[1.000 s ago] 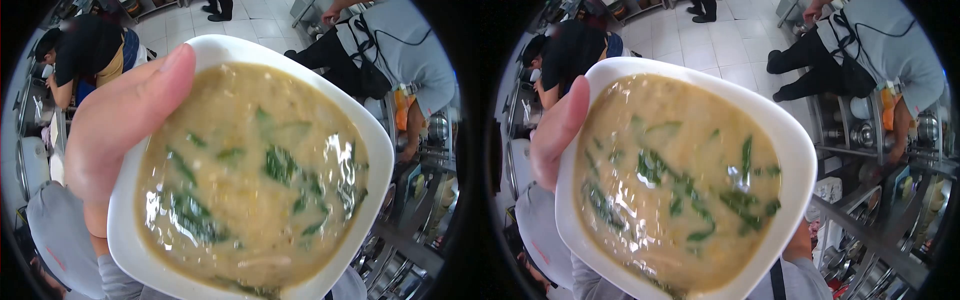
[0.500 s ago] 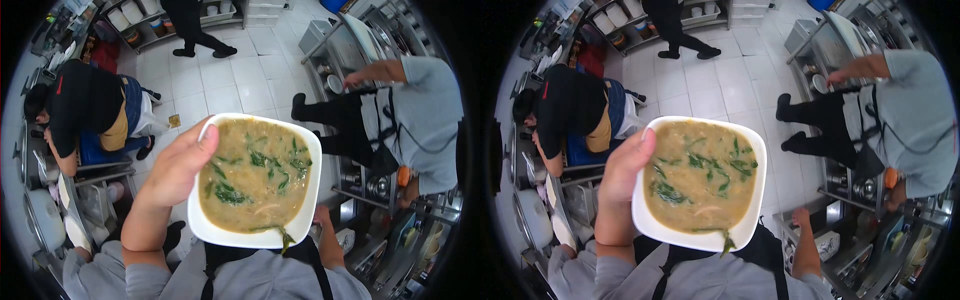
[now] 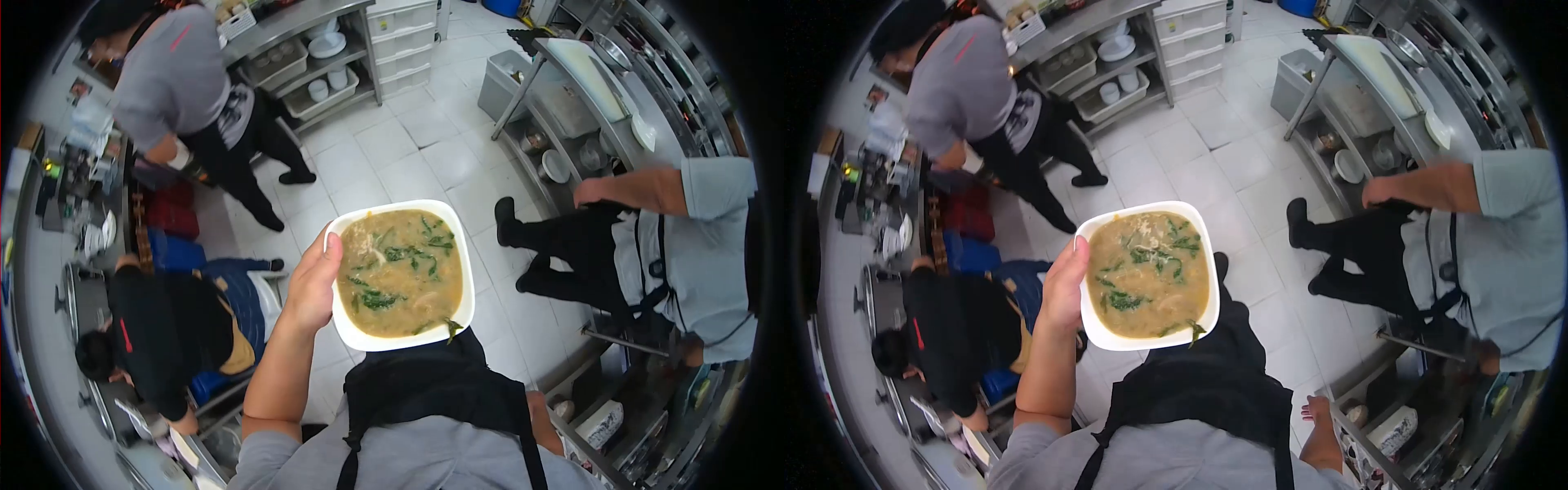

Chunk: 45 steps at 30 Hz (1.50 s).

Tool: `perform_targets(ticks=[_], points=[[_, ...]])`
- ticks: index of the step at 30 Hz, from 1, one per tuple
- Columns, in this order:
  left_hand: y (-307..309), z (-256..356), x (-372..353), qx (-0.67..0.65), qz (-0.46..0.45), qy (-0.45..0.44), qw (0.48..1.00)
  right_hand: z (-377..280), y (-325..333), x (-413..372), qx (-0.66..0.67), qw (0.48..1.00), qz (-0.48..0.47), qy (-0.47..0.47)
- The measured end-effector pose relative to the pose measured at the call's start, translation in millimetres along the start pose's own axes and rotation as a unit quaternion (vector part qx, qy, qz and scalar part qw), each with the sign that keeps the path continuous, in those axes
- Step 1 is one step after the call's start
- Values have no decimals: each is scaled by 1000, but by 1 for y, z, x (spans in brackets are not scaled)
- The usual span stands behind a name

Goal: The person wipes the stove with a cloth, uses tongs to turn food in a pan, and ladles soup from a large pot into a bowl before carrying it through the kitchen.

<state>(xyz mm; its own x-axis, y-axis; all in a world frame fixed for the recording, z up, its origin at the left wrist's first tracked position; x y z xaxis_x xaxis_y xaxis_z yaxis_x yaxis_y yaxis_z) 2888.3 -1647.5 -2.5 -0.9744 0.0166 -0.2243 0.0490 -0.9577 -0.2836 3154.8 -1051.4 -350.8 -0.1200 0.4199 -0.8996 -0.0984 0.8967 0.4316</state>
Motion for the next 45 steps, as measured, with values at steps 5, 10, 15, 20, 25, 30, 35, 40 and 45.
perform_targets(ticks=[5, 10, 15, 20, 25, 30, 35, 40, 45], points=[[20, 22, 99, -29, 7, 0, 1000, -121, -18, 62, 51, 998, -23, -25], [40, 46, 200, -32, 32, 6, 999, -381, -40, 42, -10, 973, -45, 225], [62, 72, 319, -50, 13, 5, 999, -623, -75, -17, -4, 920, -23, 391], [81, 105, 454, 8, -8, -14, 1000, -761, -97, -52, 26, 910, -10, 413], [83, 141, 591, 46, -73, -5, 996, -764, -96, -22, 70, 961, 15, 267], [63, 183, 728, 61, -153, 10, 986, -710, -98, -5, 139, 985, 24, 99], [24, 218, 848, 41, -171, 29, 984, -721, -96, 9, 102, 994, 24, -43], [-27, 255, 954, 42, -198, 46, 978, -899, -66, -20, 106, 993, 59, -6], [-74, 298, 1042, 28, -232, 57, 971, -1076, -44, 82, 203, 948, -1, 245]])
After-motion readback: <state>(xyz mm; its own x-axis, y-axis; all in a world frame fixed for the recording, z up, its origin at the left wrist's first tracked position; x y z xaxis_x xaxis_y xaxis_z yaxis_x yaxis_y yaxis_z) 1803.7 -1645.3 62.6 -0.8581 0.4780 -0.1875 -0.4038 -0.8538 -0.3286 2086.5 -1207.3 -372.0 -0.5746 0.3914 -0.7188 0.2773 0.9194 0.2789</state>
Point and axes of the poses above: each hand's wrist, its own x-axis towards the middle knuckle, its own y-axis out of the back of the hand, z = x × y, the point moved 1 cm from there along x, towards the middle knuckle, and after that the axes turned 6 degrees about x, right-handed, at the moved point
